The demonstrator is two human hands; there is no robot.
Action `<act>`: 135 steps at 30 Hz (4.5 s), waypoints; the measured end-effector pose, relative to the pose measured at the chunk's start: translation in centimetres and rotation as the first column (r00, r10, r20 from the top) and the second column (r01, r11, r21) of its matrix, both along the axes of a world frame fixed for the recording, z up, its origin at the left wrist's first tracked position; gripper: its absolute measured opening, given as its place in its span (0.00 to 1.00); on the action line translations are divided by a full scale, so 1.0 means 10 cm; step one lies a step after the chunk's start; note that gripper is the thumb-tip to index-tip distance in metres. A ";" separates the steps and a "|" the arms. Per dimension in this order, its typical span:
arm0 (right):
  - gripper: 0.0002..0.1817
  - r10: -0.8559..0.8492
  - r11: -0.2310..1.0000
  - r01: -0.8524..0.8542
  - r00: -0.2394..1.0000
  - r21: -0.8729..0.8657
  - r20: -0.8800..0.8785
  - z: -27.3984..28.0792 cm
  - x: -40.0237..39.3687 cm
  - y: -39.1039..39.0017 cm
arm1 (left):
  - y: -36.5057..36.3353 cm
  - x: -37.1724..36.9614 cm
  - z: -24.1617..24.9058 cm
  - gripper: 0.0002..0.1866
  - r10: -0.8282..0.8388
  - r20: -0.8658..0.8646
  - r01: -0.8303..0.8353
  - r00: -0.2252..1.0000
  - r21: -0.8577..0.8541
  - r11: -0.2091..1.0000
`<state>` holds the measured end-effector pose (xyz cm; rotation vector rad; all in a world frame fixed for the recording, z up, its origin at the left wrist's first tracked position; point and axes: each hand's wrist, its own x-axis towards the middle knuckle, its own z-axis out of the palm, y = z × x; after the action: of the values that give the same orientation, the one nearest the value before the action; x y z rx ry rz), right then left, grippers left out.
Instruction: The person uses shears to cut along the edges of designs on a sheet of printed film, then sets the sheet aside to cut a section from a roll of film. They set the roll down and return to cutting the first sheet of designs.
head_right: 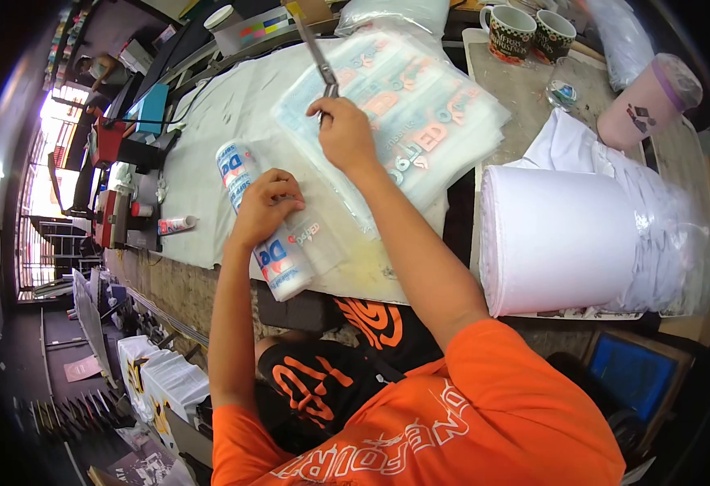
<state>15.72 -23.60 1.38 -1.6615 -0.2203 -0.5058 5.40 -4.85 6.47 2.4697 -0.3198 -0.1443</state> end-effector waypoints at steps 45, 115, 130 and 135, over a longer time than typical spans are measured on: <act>0.14 0.340 0.885 -0.331 0.940 -0.328 -0.030 0.41 -1.34 -0.54 | -0.02 -1.28 -0.53 0.42 0.766 0.300 -0.642 0.569 -0.420 0.642; 0.34 0.582 0.717 -0.647 0.349 0.261 -0.734 0.28 -2.68 -1.18 | 0.27 -0.60 -0.74 0.38 0.751 0.299 -0.518 0.588 -0.575 0.634; 0.34 0.566 0.734 -0.626 0.351 0.262 -0.746 0.31 -2.71 -1.12 | 0.28 -0.60 -0.74 0.38 0.756 0.294 -0.516 0.585 -0.585 0.626; 0.34 0.564 0.741 -0.613 0.346 0.275 -0.750 0.28 -2.71 -1.14 | 0.28 -0.60 -0.75 0.38 0.755 0.310 -0.521 0.577 -0.572 0.633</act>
<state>-11.42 -34.95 4.21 -1.5559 -0.1406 0.8602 -0.57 -2.07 -1.03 1.9677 0.3553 0.8662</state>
